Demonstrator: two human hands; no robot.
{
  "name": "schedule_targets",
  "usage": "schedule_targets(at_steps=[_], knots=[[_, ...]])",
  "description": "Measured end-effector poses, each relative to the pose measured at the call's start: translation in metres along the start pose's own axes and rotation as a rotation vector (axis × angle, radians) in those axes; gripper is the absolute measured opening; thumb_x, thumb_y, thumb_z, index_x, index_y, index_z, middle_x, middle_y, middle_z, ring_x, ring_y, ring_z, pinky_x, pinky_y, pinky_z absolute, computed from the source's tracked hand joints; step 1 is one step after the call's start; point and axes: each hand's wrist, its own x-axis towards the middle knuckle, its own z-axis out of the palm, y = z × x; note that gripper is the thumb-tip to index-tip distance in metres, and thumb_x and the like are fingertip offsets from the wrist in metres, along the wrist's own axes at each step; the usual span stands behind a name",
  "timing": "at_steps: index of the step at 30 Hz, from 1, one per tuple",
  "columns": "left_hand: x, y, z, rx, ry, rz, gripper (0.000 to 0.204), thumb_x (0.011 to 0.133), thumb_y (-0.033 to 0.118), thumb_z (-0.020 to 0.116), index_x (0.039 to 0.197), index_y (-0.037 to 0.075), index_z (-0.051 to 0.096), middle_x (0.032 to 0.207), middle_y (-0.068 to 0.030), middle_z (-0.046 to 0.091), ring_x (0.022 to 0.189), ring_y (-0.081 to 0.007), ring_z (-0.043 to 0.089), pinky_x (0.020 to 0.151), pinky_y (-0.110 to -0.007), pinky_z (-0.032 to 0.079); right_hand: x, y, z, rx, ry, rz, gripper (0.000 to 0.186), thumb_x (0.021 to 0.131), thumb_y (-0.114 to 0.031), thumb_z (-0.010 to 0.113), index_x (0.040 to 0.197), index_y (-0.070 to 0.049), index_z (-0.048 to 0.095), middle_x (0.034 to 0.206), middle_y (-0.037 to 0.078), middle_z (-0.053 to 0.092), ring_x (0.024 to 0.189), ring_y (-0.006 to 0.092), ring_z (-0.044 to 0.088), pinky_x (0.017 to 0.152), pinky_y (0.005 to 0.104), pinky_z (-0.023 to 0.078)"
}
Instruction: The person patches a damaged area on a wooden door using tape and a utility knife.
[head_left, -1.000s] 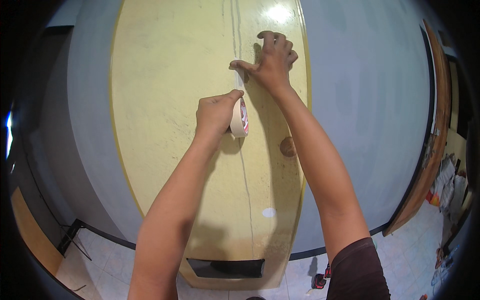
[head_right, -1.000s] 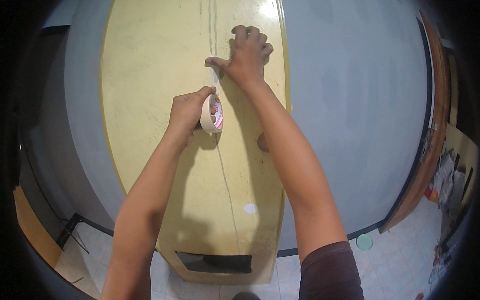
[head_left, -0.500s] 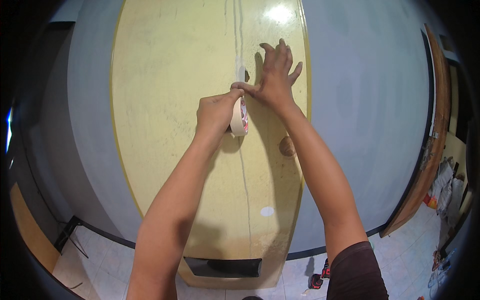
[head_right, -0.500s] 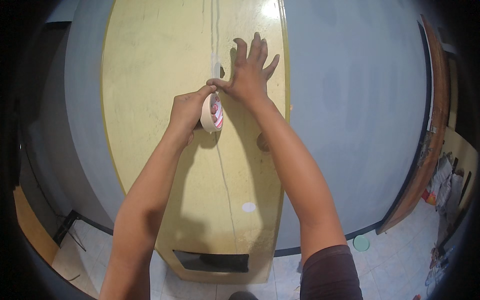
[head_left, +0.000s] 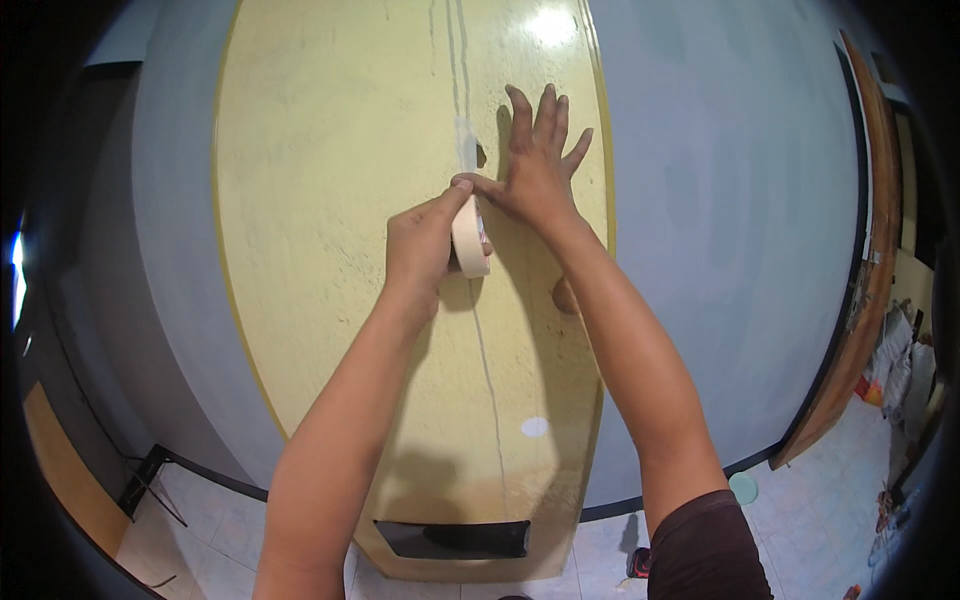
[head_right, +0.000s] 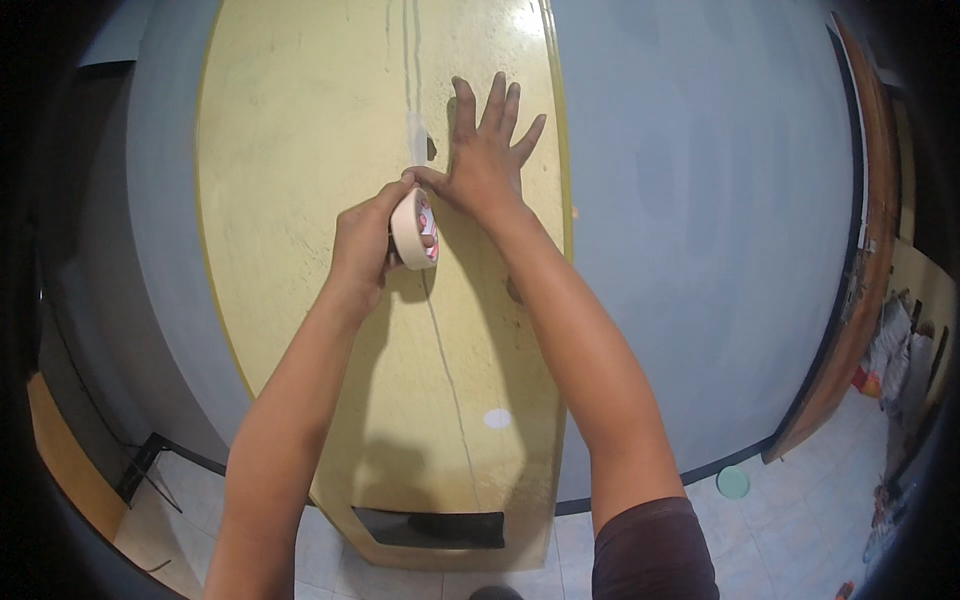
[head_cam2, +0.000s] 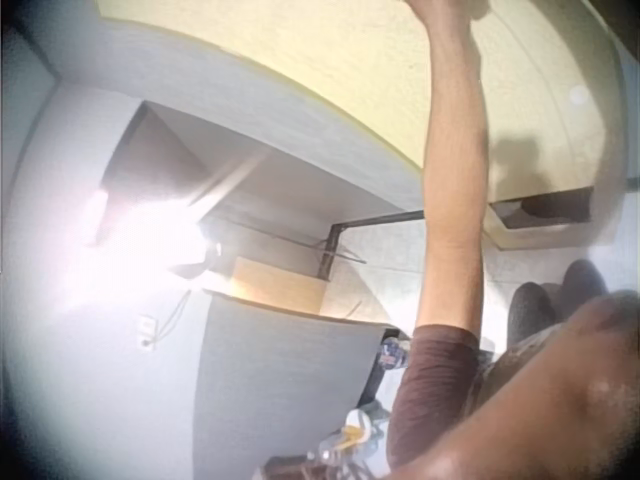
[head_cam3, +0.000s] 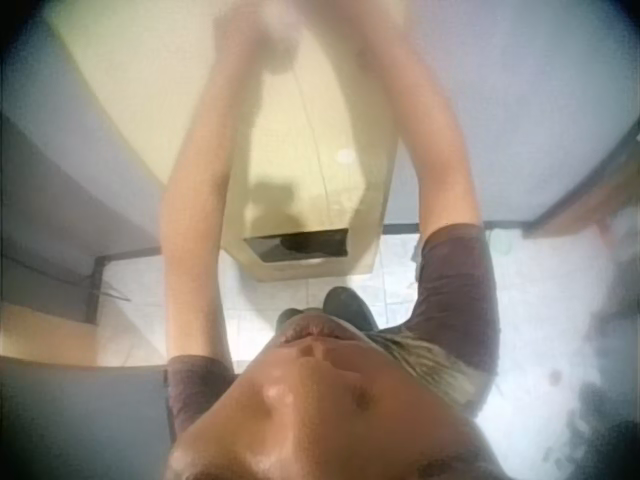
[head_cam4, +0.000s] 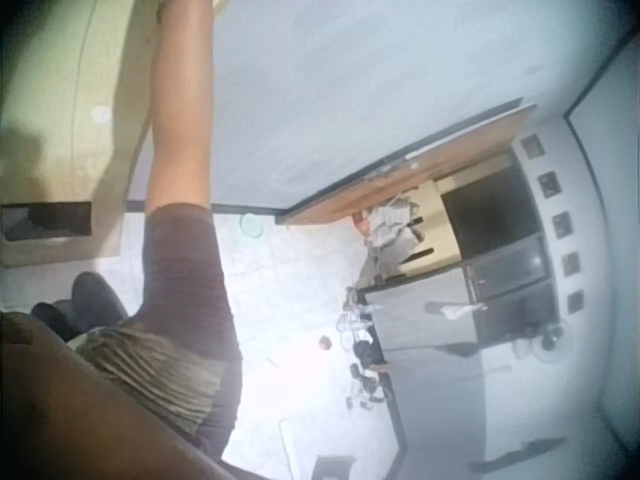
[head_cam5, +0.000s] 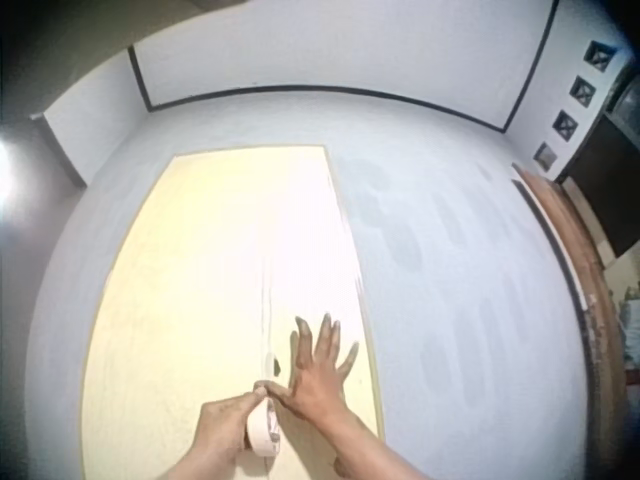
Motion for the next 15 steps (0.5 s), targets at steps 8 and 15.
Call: schedule_targets(at_steps=[8, 15], knots=[[-0.013, -0.012, -0.003, 0.153, -0.02, 0.11, 0.041, 0.104, 0.031, 0.066, 0.13, 0.0, 0.061, 0.085, -0.008, 0.069, 0.064, -0.0167, 0.069, 0.06, -0.032, 0.057, 0.001, -0.004, -0.002, 0.015, -0.013, -0.014, 0.134, 0.071, -0.066, 0.09, 0.17, -0.016, 0.015, 0.174, 0.035, 0.005, 0.162, 0.0567, -0.002, 0.118, 0.0851, 0.002], [0.006, 0.01, -0.009, 0.179, -0.047, -0.144, 0.036, 0.104, 0.029, 0.066, 0.115, -0.005, 0.064, 0.084, -0.0079, 0.069, 0.058, -0.0148, 0.064, 0.053, -0.03, 0.052, 0.002, 0.0, -0.003, -0.003, -0.053, -0.017, 0.134, 0.072, -0.072, 0.086, 0.171, -0.016, 0.016, 0.175, 0.034, 0.005, 0.161, 0.0569, -0.006, 0.117, 0.0857, -0.001]])
